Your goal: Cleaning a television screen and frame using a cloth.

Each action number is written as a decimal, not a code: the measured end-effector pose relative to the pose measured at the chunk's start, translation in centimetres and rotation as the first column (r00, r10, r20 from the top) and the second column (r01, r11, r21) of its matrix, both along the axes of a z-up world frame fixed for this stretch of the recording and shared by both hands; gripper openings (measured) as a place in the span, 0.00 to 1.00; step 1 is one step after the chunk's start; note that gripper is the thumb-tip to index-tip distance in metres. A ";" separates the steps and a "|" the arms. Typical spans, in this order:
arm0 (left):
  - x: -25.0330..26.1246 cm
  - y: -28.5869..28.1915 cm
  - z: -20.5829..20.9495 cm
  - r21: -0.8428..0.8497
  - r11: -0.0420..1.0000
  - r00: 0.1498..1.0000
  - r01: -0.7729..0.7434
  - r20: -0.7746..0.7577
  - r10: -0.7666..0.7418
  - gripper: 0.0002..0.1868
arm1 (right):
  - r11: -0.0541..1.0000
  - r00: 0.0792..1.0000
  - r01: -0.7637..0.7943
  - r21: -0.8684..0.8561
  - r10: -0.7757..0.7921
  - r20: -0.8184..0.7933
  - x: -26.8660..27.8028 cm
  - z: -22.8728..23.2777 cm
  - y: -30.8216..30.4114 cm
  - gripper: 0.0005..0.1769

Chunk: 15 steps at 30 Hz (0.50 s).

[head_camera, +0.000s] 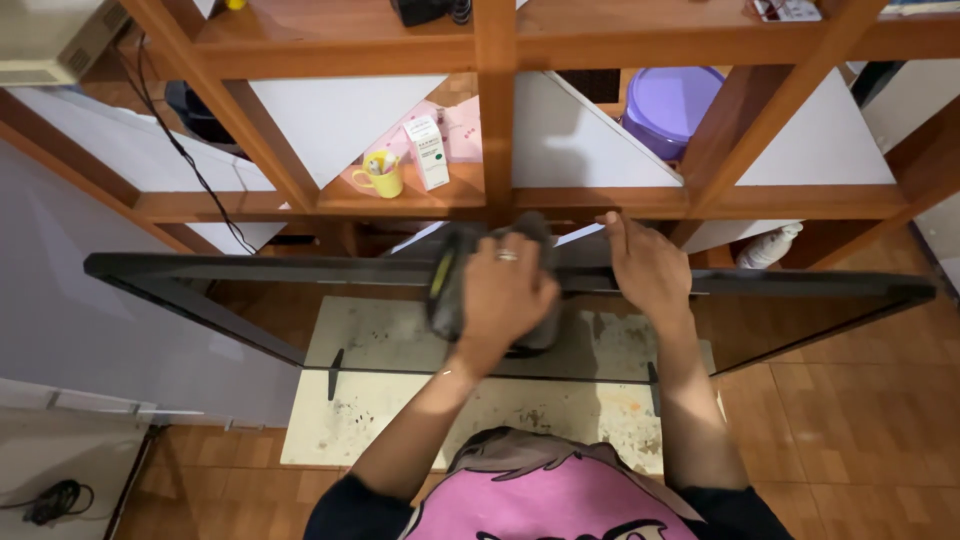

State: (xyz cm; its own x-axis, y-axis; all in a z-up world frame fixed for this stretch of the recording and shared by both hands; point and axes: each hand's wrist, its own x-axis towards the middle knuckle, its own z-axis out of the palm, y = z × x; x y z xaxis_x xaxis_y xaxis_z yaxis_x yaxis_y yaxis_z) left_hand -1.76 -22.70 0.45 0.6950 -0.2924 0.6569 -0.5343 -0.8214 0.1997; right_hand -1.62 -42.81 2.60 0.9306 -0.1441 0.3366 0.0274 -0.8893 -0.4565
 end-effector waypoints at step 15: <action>1.5 14.1 1.6 -0.038 0.833 0.820 -0.552 0.158 0.551 0.14 | 0.997 0.998 0.005 -0.081 -0.010 -0.057 0.5 -0.2 0.1 0.26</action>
State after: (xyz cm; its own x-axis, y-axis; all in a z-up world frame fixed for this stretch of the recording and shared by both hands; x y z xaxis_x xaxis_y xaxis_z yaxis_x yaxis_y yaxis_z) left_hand -0.28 -8.63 2.08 0.6306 0.1021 0.7694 -0.0149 -0.9895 0.1435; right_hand -1.10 -42.66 2.37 0.9475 -0.1254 0.2940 -0.0031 -0.9234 -0.3838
